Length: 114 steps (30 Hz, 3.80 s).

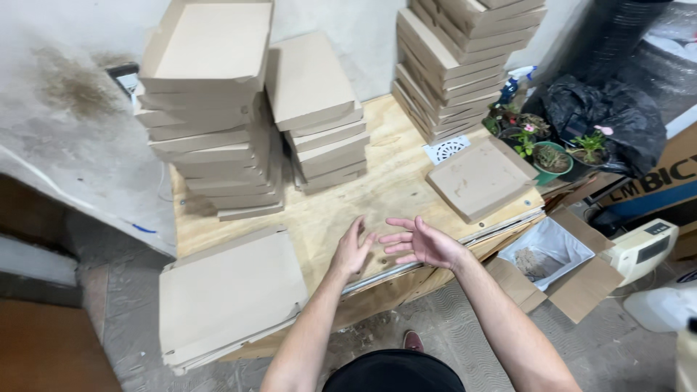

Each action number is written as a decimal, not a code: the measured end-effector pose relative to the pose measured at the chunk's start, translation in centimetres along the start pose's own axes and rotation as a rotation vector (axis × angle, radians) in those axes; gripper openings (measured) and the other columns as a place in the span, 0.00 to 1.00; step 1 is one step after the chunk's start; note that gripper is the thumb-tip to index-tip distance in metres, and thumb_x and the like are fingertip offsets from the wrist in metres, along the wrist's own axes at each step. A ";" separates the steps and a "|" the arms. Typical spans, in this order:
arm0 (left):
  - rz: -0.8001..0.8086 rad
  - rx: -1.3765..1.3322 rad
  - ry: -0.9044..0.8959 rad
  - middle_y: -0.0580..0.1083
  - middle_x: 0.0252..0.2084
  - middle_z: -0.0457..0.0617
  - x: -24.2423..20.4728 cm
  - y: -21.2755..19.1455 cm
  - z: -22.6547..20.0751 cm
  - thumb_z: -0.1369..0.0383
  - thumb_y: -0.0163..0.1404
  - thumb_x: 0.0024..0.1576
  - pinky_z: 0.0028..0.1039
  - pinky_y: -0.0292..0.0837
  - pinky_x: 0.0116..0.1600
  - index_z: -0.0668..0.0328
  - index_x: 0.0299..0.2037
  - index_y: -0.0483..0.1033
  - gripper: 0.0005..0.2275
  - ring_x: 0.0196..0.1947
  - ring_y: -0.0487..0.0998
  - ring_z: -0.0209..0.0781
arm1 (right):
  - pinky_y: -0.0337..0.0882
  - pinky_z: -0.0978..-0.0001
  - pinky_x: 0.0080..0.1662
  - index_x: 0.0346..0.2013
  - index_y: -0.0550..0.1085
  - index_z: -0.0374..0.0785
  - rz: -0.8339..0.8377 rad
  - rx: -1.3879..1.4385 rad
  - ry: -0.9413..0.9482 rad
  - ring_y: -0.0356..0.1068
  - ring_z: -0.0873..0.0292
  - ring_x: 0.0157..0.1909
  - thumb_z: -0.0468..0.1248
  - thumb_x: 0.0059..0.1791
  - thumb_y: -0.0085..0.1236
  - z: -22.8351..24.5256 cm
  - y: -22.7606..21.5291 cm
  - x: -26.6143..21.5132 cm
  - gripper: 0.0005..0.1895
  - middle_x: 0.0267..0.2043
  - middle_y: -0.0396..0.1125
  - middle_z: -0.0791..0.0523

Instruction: The person assembles flat-packed cardboard boxes on a wooden workbench. They fold the side flaps, insert the tabs into slots to form the box shape, and then place the completed box onto a stack. This process is repeated for multiple boxes.

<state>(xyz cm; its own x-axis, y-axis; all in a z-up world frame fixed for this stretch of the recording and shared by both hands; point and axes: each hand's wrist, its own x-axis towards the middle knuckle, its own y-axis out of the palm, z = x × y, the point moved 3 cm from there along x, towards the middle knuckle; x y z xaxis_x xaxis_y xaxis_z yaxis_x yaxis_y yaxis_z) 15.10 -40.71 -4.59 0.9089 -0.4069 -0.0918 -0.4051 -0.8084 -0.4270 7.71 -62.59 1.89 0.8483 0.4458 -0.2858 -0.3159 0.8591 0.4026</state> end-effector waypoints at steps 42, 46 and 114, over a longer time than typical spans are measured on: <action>-0.572 0.051 -0.096 0.76 0.64 0.53 3.2 3.2 6.5 0.68 0.63 0.63 0.27 0.84 0.68 0.64 0.67 0.78 0.22 0.64 0.82 0.47 | 0.84 0.73 0.47 0.69 0.74 0.32 -0.211 -0.364 0.163 0.82 0.60 0.49 0.41 0.66 0.52 -5.5 -4.4 9.8 0.20 0.56 0.77 0.51; -0.607 -0.014 -0.066 0.78 0.61 0.52 4.7 3.5 9.4 0.73 0.60 0.63 0.25 0.86 0.64 0.62 0.64 0.82 0.18 0.61 0.84 0.46 | 0.81 0.58 0.61 0.59 0.84 0.45 -0.419 -1.025 -0.097 0.81 0.49 0.62 0.43 0.59 0.63 -5.5 -7.9 12.8 0.15 0.55 0.81 0.52; -0.515 -0.077 -0.116 0.85 0.34 0.41 3.4 0.7 8.2 0.61 0.62 0.62 0.25 0.80 0.38 0.48 0.48 0.86 0.08 0.30 0.82 0.30 | 0.74 0.52 0.73 0.50 0.80 0.52 -0.386 -1.629 -0.400 0.70 0.44 0.76 0.42 0.59 0.57 -4.4 -6.7 11.5 0.07 0.76 0.67 0.54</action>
<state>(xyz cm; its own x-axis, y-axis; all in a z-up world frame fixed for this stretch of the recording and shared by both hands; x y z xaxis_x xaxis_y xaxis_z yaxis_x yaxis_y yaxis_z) 18.71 -39.21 -12.57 0.9952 0.0971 0.0114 0.0943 -0.9216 -0.3765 17.73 -62.07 -7.89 0.9381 0.2999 0.1733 0.0585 0.3560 -0.9327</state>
